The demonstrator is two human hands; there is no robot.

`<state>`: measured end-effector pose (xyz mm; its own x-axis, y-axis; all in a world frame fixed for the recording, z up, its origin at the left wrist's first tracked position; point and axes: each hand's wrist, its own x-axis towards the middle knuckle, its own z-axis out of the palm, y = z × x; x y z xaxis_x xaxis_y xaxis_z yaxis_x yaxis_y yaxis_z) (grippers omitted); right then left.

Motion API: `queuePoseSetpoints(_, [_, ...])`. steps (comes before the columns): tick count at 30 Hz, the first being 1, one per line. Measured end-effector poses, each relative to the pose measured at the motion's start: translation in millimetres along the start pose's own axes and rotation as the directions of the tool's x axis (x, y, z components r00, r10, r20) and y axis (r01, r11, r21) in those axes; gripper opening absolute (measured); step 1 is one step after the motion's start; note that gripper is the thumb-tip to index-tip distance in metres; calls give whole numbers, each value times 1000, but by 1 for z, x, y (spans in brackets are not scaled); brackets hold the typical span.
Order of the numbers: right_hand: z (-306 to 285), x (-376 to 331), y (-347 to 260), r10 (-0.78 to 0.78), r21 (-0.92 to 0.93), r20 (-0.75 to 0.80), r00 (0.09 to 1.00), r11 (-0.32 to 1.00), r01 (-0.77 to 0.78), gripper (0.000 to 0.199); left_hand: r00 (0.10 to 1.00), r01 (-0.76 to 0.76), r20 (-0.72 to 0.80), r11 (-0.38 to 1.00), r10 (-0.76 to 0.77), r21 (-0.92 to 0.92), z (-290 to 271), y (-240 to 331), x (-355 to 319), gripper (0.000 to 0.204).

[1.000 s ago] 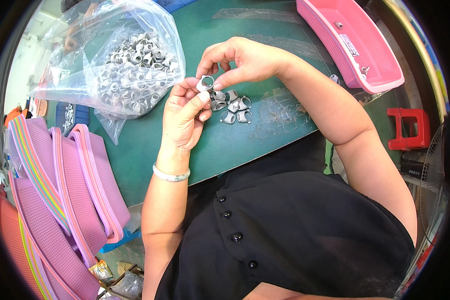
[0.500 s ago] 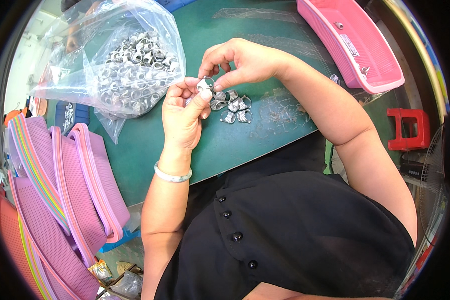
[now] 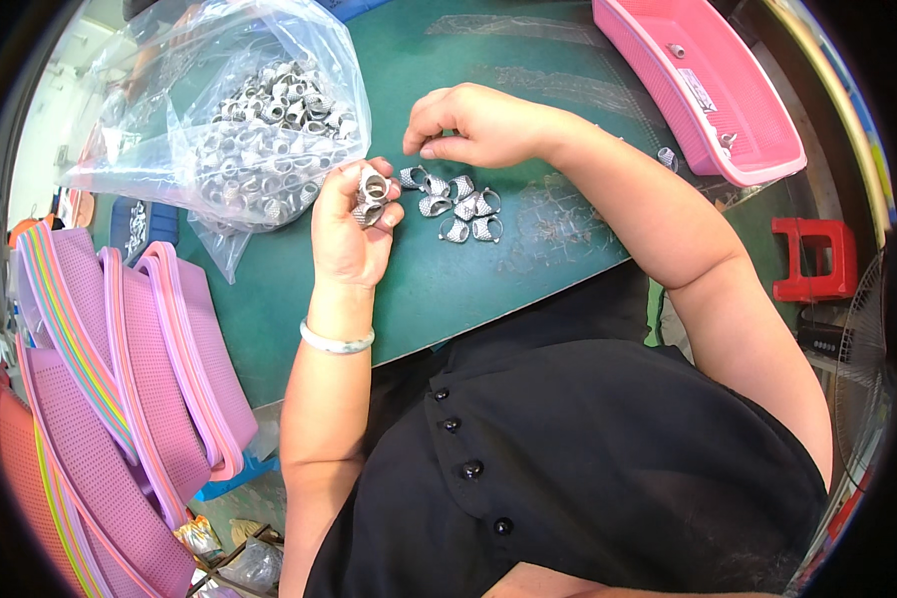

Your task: The person inserts circular white components into small metal brackets by hand on a green workbench.

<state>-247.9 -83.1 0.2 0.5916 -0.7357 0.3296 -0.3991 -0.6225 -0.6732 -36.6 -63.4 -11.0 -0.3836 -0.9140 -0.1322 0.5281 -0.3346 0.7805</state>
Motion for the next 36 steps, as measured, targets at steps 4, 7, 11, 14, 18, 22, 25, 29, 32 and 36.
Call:
queuePoseSetpoints(4, [9, -3, 0, -64, -211, 4, 998, 975, 64, 29, 992, 127, 4, 976, -129, -177, 1, 8, 3, 19])
queuePoseSetpoints(7, [13, 0, -6, -35, -368, 97, 995, 927, 68, 30, 992, 115, -44, 987, -121, -117, -3, 5, 4, 18])
queuePoseSetpoints(11, [18, -1, -3, -64, -284, 42, 997, 956, 73, 26, 993, 27, -117, 986, -8, 162, -2, -3, 4, 13])
queuePoseSetpoints(14, [15, 1, -1, -4, -196, 29, 1000, 981, 9, 22, 990, 58, -137, 958, -20, 279, 6, -3, 2, 15])
queuePoseSetpoints(18, [9, 1, -4, -16, -153, -19, 1000, 988, 13, 21, 991, 39, -136, 943, 7, 330, 10, -4, 2, 21])
queuePoseSetpoints(22, [9, 2, -16, -82, -119, -74, 994, 990, 73, 22, 991, 133, -68, 907, -115, 400, 8, -3, 1, 23])
queuePoseSetpoints(25, [11, 2, -20, -138, -127, -104, 985, 984, 124, 24, 990, 134, -27, 902, -135, 411, 6, -4, 1, 21])
queuePoseSetpoints(29, [5, 0, -23, 26, 71, -111, 993, 997, -18, 21, 984, 178, -15, 955, -179, 236, 5, -1, 1, 16])
queuePoseSetpoints(32, [2, 1, -11, 82, 143, -104, 991, 987, -67, 18, 979, 199, 20, 977, -201, 78, 1, -1, 3, 13])
queuePoseSetpoints(36, [-5, 1, -16, 120, 221, 13, 993, 968, -120, 19, 979, 198, 32, 979, -200, 56, 4, 2, 1, 13])
